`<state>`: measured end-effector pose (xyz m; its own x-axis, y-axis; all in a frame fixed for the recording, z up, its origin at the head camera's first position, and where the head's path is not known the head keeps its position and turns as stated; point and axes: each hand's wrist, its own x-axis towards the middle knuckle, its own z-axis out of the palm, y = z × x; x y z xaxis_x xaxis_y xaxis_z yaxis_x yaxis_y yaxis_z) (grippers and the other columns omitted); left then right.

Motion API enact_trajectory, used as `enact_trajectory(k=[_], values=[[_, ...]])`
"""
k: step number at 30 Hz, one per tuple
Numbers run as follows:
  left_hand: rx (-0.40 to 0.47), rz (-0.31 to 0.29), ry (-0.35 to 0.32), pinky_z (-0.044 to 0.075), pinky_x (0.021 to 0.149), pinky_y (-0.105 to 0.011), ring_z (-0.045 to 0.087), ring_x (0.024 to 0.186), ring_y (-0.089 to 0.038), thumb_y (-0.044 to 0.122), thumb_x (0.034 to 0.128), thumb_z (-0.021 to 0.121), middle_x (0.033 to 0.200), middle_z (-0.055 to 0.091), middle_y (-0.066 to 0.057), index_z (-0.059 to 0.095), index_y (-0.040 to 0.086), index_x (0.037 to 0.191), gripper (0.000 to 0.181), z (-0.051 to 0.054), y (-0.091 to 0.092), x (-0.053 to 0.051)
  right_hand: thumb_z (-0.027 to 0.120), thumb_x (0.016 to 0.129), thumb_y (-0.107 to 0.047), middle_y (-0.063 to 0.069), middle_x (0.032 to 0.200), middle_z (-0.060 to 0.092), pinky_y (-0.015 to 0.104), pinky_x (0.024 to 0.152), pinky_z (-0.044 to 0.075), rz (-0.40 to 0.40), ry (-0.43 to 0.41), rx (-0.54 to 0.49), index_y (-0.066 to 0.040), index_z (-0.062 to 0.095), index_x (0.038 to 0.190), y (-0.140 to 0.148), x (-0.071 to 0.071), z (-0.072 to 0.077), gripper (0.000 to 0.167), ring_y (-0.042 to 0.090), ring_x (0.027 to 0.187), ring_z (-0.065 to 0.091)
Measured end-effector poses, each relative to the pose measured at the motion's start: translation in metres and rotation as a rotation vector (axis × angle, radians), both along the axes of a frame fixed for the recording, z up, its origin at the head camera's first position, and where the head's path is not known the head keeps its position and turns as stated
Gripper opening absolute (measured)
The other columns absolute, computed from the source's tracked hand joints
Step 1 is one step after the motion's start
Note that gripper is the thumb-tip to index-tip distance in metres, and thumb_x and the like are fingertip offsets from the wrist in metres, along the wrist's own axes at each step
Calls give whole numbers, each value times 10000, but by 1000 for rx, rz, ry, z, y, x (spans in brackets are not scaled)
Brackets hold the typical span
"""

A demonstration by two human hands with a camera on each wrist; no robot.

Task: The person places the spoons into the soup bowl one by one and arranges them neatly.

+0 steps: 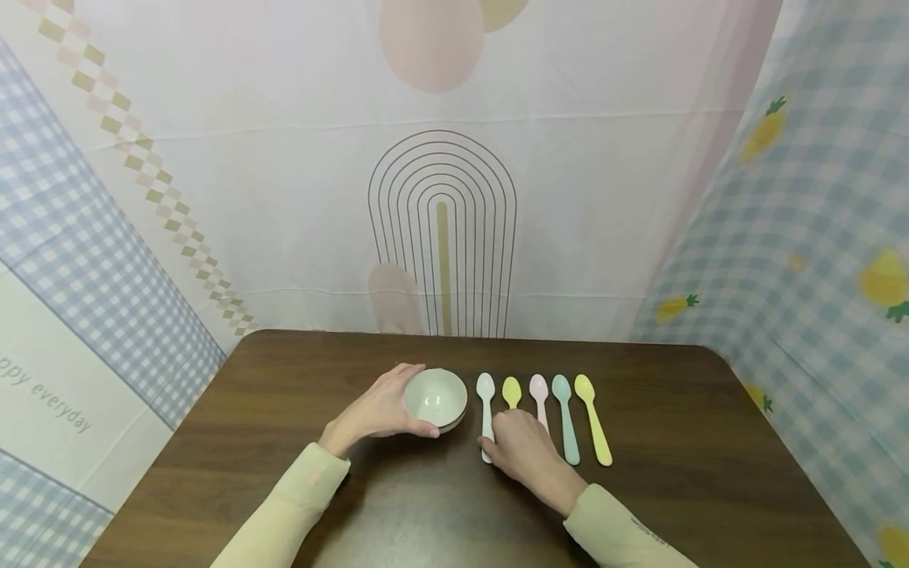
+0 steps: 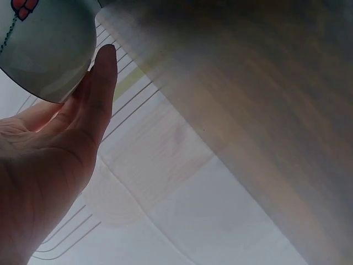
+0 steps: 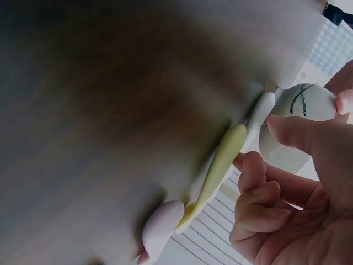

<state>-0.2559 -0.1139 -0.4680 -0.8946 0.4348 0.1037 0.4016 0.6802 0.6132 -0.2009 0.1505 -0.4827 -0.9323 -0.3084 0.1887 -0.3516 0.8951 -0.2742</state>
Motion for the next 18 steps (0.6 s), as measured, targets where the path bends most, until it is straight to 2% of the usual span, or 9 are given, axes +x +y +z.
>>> enact_trajectory(k=[10,15,16,18], values=[[-28,18,10,517,1174,-545,585,1431,-344,552,645,1003,1539,610,-156,512,0,1580,1191,-1,0,0,883,907,-226,-75,519,397,286,483,331,-53,-88,-13,-171,488,531,-7,1,0,548,108,515,388],[-44,24,3,510,1182,-545,565,1454,-345,560,638,1008,1560,596,-160,510,16,1587,1201,-1,0,-1,880,884,-164,-69,508,424,294,466,351,-32,-84,-50,-164,489,528,-9,0,1,529,115,503,406],[-49,25,2,511,1180,-544,565,1453,-342,562,637,1009,1560,596,-160,510,18,1586,1202,-1,0,-1,867,911,-209,-78,515,426,294,467,353,3,-53,-66,-174,489,535,-3,-5,-11,534,110,512,409],[-55,26,2,513,1177,-543,566,1450,-340,563,637,1011,1558,596,-158,512,23,1586,1201,-1,0,-1,864,904,-192,-78,513,420,297,460,356,5,-56,-78,-168,481,530,-4,-6,-11,536,113,505,407]])
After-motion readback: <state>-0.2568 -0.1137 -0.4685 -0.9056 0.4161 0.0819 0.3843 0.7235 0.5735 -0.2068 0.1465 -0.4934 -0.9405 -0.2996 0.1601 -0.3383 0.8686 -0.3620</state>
